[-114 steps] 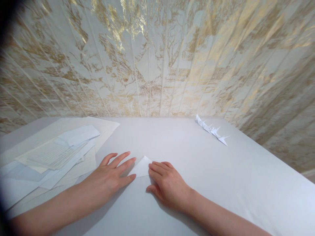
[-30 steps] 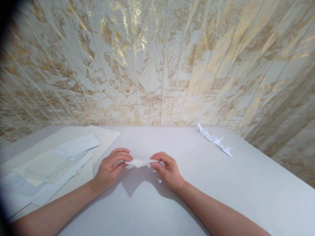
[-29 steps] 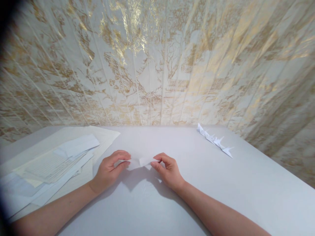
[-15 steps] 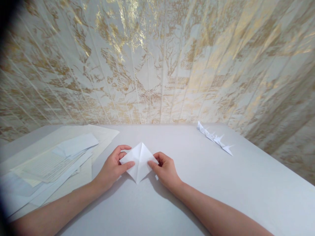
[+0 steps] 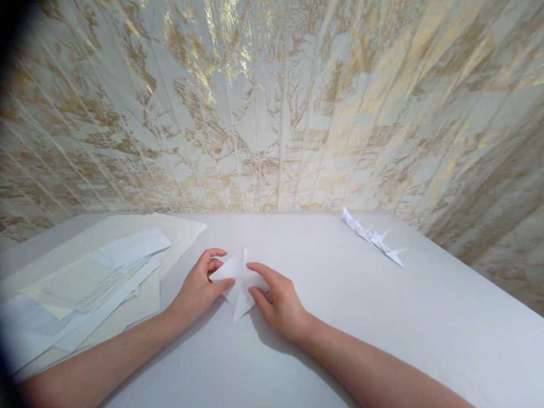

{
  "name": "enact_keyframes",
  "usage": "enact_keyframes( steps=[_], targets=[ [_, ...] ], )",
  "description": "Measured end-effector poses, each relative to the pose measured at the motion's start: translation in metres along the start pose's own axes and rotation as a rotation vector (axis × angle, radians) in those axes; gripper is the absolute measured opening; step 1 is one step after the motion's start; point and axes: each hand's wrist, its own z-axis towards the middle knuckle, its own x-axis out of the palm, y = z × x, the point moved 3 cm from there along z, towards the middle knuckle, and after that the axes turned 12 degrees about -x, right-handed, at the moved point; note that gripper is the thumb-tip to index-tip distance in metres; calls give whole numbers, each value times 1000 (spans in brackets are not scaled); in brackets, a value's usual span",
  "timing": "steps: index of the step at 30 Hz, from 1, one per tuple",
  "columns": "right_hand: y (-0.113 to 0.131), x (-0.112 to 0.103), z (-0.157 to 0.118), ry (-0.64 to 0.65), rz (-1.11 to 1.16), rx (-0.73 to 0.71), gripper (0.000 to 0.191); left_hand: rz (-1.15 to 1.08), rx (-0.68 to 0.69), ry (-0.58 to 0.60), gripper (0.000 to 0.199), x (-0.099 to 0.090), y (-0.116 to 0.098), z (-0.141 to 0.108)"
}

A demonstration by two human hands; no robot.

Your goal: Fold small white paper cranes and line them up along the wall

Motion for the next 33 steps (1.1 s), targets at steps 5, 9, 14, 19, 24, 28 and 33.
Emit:
enact_keyframes(
  steps=[5,9,14,19,24,28,33],
  targets=[
    [-12,-1,2,-39,0,146,18,-81,33,157,46,0,-3,-2],
    [-15,0,3,-77,70,175,22,-39,56,179,52,1,-8,-7],
    [-13,-7,6,-109,168,79,17,34,3,271,67,-1,-13,-6],
    [-13,-8,10,23,295,42,19,34,-39,461,74,-3,-14,-1],
    [-19,-10,9,-151,168,177,14,-239,-98,299,81,-4,-12,0],
    [-26,-10,4,-271,153,329,16,-199,-81,366,80,4,-9,-7],
    [-20,-8,3,-194,43,265,16,101,22,102,29,-1,-10,-6]
  ],
)
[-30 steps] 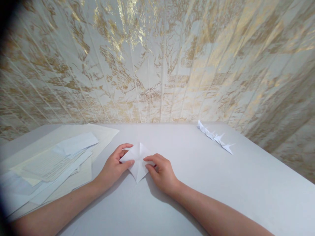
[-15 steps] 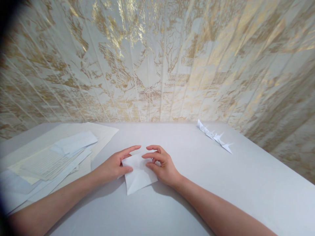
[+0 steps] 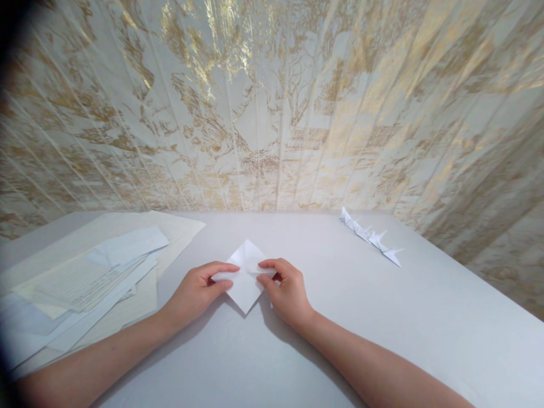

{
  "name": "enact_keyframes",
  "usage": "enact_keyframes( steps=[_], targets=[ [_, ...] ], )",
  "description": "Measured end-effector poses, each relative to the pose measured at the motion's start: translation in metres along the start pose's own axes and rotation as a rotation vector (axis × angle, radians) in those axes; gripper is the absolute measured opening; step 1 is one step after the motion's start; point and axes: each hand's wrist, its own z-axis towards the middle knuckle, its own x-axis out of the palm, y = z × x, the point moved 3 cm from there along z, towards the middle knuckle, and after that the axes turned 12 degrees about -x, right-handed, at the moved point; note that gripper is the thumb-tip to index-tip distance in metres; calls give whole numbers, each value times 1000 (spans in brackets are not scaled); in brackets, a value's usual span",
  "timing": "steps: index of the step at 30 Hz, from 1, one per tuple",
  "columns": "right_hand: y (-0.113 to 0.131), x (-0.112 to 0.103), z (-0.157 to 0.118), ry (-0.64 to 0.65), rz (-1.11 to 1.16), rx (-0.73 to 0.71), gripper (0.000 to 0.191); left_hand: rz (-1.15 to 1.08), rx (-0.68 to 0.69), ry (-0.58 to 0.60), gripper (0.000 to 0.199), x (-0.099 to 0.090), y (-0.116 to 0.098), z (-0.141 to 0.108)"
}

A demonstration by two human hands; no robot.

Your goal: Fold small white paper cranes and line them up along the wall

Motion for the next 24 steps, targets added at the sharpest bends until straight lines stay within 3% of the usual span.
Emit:
enact_keyframes(
  steps=[4,9,14,20,24],
  targets=[
    [8,0,0,89,-126,-163,17,123,56,-145,26,-9,-3,4],
    [12,-2,1,88,-194,-238,13,214,141,-202,20,-15,-10,4],
    [14,-4,2,28,-161,-231,10,150,67,-224,16,-19,-9,4],
    [16,-7,4,-30,-114,-197,9,161,146,-241,14,-21,-13,4],
    [11,-8,3,-55,-67,-100,11,155,167,-211,15,-21,-13,4]
  ],
)
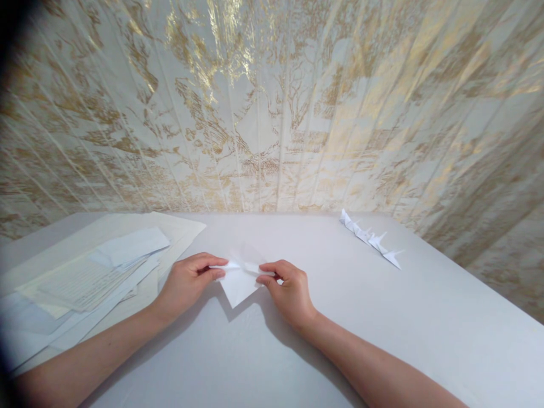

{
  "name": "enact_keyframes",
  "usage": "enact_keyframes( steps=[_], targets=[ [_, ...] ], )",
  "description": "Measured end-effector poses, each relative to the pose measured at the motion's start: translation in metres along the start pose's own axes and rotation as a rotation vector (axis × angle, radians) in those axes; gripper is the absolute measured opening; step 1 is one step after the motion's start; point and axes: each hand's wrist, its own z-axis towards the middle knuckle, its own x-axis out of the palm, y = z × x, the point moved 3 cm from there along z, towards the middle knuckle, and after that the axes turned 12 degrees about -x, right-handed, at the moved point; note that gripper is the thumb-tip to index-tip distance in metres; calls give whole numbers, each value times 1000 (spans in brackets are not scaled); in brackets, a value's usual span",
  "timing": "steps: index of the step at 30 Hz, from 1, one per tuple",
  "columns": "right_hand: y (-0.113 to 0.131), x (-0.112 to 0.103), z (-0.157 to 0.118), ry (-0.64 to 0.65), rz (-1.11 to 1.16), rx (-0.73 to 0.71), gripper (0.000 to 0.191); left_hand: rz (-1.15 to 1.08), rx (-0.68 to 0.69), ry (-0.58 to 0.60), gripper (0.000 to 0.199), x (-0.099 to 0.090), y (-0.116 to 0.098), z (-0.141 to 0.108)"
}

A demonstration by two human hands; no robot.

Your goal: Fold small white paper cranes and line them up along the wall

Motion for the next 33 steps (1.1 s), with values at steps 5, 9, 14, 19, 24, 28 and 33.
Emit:
enact_keyframes(
  steps=[5,9,14,19,24,28,33],
  targets=[
    [-12,2,-3,-47,59,212,18,-119,-67,1,18,1,4,0],
    [-15,6,-5,-45,122,283,22,-174,-115,-24,17,-1,6,2],
    [-13,4,-5,-39,94,215,18,-120,-28,-50,12,-3,6,3],
    [-2,3,-3,-4,22,-8,7,-36,-21,-34,7,2,6,1],
    [10,8,-4,66,-8,-227,4,27,84,53,19,12,0,-5],
    [12,10,-6,110,-41,-288,9,24,55,51,24,12,-1,-8],
    [10,10,-9,129,-114,-245,22,-132,-42,90,31,12,-5,-14]
  ],
)
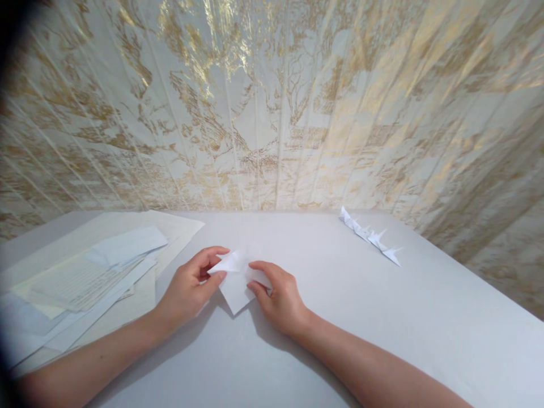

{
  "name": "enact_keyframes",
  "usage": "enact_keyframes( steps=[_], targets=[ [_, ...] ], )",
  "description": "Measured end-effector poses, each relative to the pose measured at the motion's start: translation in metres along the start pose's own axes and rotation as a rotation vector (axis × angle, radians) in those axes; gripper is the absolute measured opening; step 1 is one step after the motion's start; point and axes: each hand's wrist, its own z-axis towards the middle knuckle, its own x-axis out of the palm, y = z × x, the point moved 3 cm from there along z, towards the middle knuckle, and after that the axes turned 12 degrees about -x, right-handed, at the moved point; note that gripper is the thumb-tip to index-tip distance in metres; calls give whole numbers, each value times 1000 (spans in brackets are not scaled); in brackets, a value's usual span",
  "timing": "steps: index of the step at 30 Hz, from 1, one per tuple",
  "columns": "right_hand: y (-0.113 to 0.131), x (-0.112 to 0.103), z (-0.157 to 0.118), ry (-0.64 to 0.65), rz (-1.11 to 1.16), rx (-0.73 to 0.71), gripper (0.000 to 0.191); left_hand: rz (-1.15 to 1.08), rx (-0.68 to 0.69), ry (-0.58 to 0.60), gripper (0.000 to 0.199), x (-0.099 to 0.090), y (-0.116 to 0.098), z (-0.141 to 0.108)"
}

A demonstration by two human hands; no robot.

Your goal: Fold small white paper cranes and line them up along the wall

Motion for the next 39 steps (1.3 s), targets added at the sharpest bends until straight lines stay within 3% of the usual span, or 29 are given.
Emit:
enact_keyframes(
  steps=[4,8,14,20,27,31,36,39],
  targets=[
    [4,2,-1,23,12,15,23,-84,-58,35,41,5,-3,-6],
    [8,4,-1,24,45,53,22,14,-80,37,52,8,-3,-8],
    [7,5,1,36,72,134,25,123,12,-30,51,3,-2,-6],
    [1,7,1,27,121,289,23,108,110,24,45,9,-5,-13],
    [1,10,1,27,171,353,21,92,121,70,40,16,-6,-21],
    [6,9,3,48,242,316,24,164,87,31,37,13,-3,-17],
    [13,5,4,126,430,150,50,178,44,-58,37,2,0,-7],
    [9,3,3,116,414,93,55,214,78,-78,33,-1,0,-6]
  ],
)
